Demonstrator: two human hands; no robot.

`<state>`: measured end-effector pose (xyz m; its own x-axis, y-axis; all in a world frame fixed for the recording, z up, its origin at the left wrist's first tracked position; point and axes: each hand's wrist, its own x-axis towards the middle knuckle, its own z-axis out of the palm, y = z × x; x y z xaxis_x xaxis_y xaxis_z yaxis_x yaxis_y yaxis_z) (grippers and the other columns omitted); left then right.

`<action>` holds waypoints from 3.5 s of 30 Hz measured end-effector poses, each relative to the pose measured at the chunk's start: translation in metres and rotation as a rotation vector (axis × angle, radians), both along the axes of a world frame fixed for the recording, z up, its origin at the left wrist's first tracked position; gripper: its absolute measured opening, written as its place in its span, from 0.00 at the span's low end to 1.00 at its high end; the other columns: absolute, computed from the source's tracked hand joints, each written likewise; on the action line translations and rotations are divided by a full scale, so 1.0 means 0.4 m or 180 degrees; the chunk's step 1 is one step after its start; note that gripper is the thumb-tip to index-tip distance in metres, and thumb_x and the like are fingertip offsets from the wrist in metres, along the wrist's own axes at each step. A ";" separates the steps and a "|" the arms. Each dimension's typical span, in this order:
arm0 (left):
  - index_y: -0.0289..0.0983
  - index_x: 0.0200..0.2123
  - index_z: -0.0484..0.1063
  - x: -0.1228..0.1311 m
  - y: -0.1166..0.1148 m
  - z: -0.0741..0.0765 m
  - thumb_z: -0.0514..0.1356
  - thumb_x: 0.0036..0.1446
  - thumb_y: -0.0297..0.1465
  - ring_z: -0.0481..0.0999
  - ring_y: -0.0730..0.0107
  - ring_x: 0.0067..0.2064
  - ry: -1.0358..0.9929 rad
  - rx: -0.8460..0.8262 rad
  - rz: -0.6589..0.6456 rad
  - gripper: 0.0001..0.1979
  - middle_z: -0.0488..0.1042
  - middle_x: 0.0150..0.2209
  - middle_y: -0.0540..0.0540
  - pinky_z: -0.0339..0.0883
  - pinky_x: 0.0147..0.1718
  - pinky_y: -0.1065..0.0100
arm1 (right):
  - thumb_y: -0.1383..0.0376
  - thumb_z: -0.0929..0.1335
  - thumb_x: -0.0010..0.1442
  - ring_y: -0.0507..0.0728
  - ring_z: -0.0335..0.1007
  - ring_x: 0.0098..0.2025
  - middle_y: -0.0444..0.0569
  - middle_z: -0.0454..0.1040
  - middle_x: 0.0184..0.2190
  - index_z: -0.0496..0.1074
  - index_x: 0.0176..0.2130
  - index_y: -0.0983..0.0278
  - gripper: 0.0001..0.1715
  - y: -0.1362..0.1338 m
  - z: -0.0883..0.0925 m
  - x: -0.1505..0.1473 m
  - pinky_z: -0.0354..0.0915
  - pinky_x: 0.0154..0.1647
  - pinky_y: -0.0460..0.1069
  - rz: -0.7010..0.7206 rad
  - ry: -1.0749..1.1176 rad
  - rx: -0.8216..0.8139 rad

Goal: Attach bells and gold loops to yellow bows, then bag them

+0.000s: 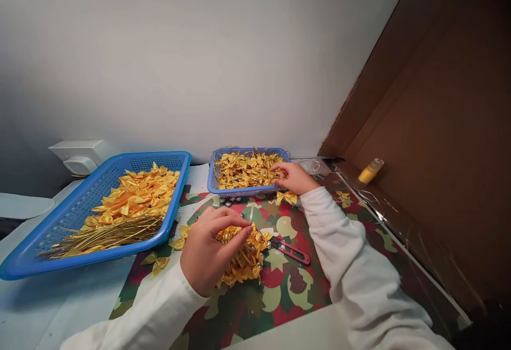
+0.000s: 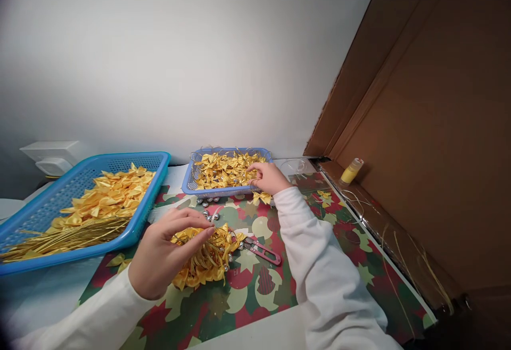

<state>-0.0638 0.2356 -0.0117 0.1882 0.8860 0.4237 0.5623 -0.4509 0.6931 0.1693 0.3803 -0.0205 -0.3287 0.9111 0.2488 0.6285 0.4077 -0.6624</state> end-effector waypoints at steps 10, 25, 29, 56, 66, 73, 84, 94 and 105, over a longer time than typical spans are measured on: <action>0.42 0.28 0.78 -0.001 0.000 -0.005 0.61 0.55 0.33 0.73 0.64 0.35 -0.0056 -0.0061 -0.0057 0.06 0.77 0.30 0.48 0.65 0.36 0.61 | 0.57 0.61 0.58 0.51 0.60 0.31 0.44 0.65 0.29 0.63 0.32 0.62 0.11 -0.005 0.007 -0.019 0.59 0.34 0.46 -0.0514 0.0989 0.0971; 0.42 0.27 0.78 0.007 0.000 0.002 0.61 0.54 0.33 0.74 0.64 0.34 -0.0016 0.0090 -0.0050 0.06 0.77 0.30 0.47 0.65 0.34 0.62 | 0.68 0.72 0.45 0.53 0.61 0.24 0.44 0.66 0.18 0.73 0.30 0.62 0.07 0.009 -0.026 0.000 0.55 0.26 0.46 -0.1028 -0.0395 0.0116; 0.41 0.27 0.78 0.010 -0.002 0.007 0.61 0.54 0.32 0.73 0.64 0.33 -0.0010 0.0143 -0.0059 0.06 0.77 0.29 0.47 0.64 0.34 0.62 | 0.71 0.70 0.45 0.56 0.65 0.31 0.50 0.71 0.26 0.70 0.20 0.63 0.06 0.006 -0.007 -0.001 0.58 0.32 0.48 -0.1076 -0.0583 0.0240; 0.39 0.24 0.71 0.008 0.001 -0.004 0.58 0.55 0.30 0.73 0.67 0.34 -0.0452 -0.0075 -0.0768 0.08 0.76 0.29 0.49 0.60 0.39 0.63 | 0.60 0.65 0.49 0.52 0.62 0.29 0.44 0.69 0.23 0.67 0.24 0.64 0.10 -0.101 0.130 -0.008 0.57 0.30 0.46 -0.0367 0.0397 -0.0305; 0.39 0.24 0.71 0.006 0.001 -0.012 0.59 0.56 0.30 0.72 0.69 0.33 -0.0496 -0.0063 -0.0771 0.08 0.76 0.29 0.50 0.59 0.39 0.63 | 0.61 0.63 0.47 0.53 0.64 0.35 0.45 0.71 0.28 0.64 0.26 0.63 0.07 -0.049 0.105 0.028 0.59 0.38 0.48 -0.0077 0.1400 -0.0649; 0.39 0.25 0.71 0.004 0.005 -0.019 0.59 0.55 0.30 0.72 0.69 0.34 -0.0559 -0.0041 -0.0773 0.07 0.76 0.29 0.51 0.60 0.38 0.64 | 0.64 0.64 0.49 0.50 0.59 0.29 0.40 0.64 0.26 0.64 0.31 0.62 0.05 -0.009 0.035 0.037 0.57 0.32 0.46 -0.0046 0.1260 0.0040; 0.39 0.24 0.71 0.003 0.006 -0.019 0.60 0.55 0.31 0.73 0.68 0.33 -0.0565 -0.0100 -0.0713 0.08 0.76 0.29 0.50 0.59 0.39 0.63 | 0.49 0.69 0.47 0.48 0.56 0.20 0.38 0.62 0.18 0.66 0.28 0.64 0.20 0.005 0.018 0.048 0.54 0.23 0.45 -0.0286 0.1534 -0.0872; 0.39 0.24 0.71 0.002 0.010 -0.027 0.59 0.55 0.31 0.73 0.69 0.33 -0.0571 -0.0121 -0.0740 0.08 0.76 0.28 0.52 0.58 0.40 0.63 | 0.57 0.73 0.40 0.48 0.57 0.21 0.39 0.65 0.17 0.69 0.24 0.66 0.16 -0.026 0.057 0.077 0.54 0.24 0.45 -0.0053 0.0714 -0.1544; 0.39 0.24 0.71 0.004 0.007 -0.024 0.59 0.55 0.31 0.73 0.68 0.33 -0.0599 -0.0109 -0.0702 0.08 0.76 0.28 0.51 0.58 0.41 0.62 | 0.68 0.65 0.44 0.51 0.62 0.24 0.44 0.69 0.20 0.68 0.21 0.65 0.04 -0.132 0.158 0.022 0.55 0.27 0.45 -0.0185 -0.0943 -0.0111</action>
